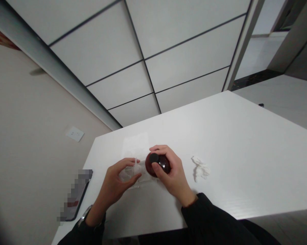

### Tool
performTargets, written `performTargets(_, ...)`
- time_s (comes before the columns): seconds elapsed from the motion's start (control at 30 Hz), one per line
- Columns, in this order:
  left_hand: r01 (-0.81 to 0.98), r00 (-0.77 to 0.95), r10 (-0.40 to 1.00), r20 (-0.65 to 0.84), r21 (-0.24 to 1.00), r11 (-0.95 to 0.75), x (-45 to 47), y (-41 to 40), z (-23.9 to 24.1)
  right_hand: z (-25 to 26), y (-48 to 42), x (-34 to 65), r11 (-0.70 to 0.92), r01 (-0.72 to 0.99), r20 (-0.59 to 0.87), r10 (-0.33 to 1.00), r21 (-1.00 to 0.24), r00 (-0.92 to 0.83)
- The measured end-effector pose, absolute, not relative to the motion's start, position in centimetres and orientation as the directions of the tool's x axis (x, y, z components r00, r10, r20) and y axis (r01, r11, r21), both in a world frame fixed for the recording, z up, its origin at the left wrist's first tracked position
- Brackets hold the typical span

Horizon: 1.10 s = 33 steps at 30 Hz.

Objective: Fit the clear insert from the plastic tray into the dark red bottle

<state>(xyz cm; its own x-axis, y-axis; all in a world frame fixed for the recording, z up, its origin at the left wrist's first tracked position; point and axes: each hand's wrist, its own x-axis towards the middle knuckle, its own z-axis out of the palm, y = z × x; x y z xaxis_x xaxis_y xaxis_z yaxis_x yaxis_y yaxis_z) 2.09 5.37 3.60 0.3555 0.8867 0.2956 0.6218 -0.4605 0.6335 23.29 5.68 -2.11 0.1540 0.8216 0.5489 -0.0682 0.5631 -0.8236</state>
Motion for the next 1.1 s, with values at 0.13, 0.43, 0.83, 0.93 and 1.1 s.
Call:
performTargets(0.13, 0.613, 0.371, 0.879, 0.299, 0.632, -0.474, 1.8, 5.7, 3.6, -2.0, 5.7, 23.3, 0.559, -0.067, 0.545, 0.824, -0.826, 0.154)
performTargets(0.43, 0.628, 0.333, 0.871, 0.361, 0.604, -0.491, 1.9, 5.7, 2.6, -2.1, 5.8, 23.2, 0.562, -0.084, 0.546, 0.823, -0.823, 0.156)
performTargets(0.83, 0.612, 0.382, 0.863, 0.331, 0.609, -0.504, 2.0, 5.6, 3.2, -2.1, 5.9, 23.5, 0.548, -0.124, 0.533, 0.836, -0.828, 0.134)
performTargets(0.93, 0.625, 0.385, 0.867, 0.316, 0.602, -0.497, 1.7, 5.7, 3.0, -2.3, 5.9, 23.6, 0.533, -0.142, 0.521, 0.846, -0.834, 0.114)
performTargets(1.1, 0.649, 0.404, 0.866, 0.295, 0.575, -0.499, 1.1, 5.9, 3.4, -2.9, 6.0, 24.1, 0.488, -0.172, 0.488, 0.872, -0.856, 0.046)
